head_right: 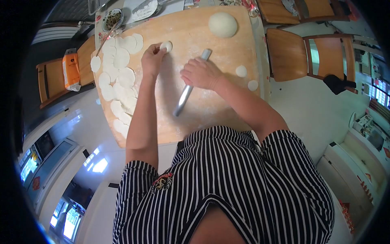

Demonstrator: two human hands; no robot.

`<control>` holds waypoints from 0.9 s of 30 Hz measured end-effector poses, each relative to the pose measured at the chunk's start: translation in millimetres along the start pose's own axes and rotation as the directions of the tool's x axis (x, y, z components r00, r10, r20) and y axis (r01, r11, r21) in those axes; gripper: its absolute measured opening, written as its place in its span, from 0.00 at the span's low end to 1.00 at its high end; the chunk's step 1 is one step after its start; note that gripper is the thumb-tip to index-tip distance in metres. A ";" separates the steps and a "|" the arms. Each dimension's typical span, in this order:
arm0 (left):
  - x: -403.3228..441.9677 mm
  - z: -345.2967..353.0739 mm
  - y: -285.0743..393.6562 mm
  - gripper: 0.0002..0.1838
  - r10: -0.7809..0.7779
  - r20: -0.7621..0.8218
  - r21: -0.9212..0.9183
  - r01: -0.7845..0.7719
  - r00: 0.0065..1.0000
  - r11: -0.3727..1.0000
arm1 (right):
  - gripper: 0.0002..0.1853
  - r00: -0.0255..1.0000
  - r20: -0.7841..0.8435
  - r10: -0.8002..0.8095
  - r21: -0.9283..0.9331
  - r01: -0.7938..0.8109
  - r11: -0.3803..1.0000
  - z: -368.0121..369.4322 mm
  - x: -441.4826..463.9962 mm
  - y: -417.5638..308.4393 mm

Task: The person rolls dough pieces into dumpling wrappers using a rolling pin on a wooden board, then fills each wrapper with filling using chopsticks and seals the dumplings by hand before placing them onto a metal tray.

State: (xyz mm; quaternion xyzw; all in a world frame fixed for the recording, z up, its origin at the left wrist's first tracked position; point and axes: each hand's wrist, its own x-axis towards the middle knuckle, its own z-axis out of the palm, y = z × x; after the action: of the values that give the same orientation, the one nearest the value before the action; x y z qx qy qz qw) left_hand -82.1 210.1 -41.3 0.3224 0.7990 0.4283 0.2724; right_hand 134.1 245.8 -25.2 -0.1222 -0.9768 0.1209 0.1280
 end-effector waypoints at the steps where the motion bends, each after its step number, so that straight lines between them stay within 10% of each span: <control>1: 2.8 -5.6 -4.9 0.13 -0.033 0.149 -0.015 0.036 0.988 0.999 | 0.06 0.982 0.166 0.086 -0.070 -0.076 0.995 -0.7 12.1 7.3; 5: -19.4 -18.5 8.1 0.14 -0.139 0.415 -0.003 0.154 0.899 0.988 | 0.15 0.935 -0.293 0.200 -0.051 -0.225 0.973 -1.6 50.8 22.4; 16: 2.2 -20.4 20.7 0.14 0.148 0.313 0.300 -0.245 0.938 0.922 | 0.23 0.778 -0.377 0.503 -0.064 -0.563 0.824 26.7 134.5 30.2; 20: -10.6 -31.1 19.9 0.13 0.172 0.350 0.250 -0.269 0.921 0.930 | 0.25 0.875 -0.085 0.477 -0.206 -0.484 0.850 6.5 74.3 16.5; 23: -29.3 -39.6 15.0 0.12 -0.123 0.271 0.157 0.082 0.955 0.984 | 0.25 0.931 -0.019 0.364 -0.281 -0.355 0.892 1.6 57.1 15.9; 27: -28.0 -50.1 10.2 0.13 -0.211 0.311 0.228 0.142 0.927 0.963 | 0.24 0.920 -0.167 0.354 -0.220 -0.385 0.896 16.3 100.6 20.3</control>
State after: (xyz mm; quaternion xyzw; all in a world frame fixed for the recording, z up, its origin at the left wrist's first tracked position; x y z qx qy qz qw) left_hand -96.9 168.0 -3.8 0.3423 0.8065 0.2584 0.4070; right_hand 39.5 288.7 -23.8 -0.3279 -0.9332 0.0119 0.1463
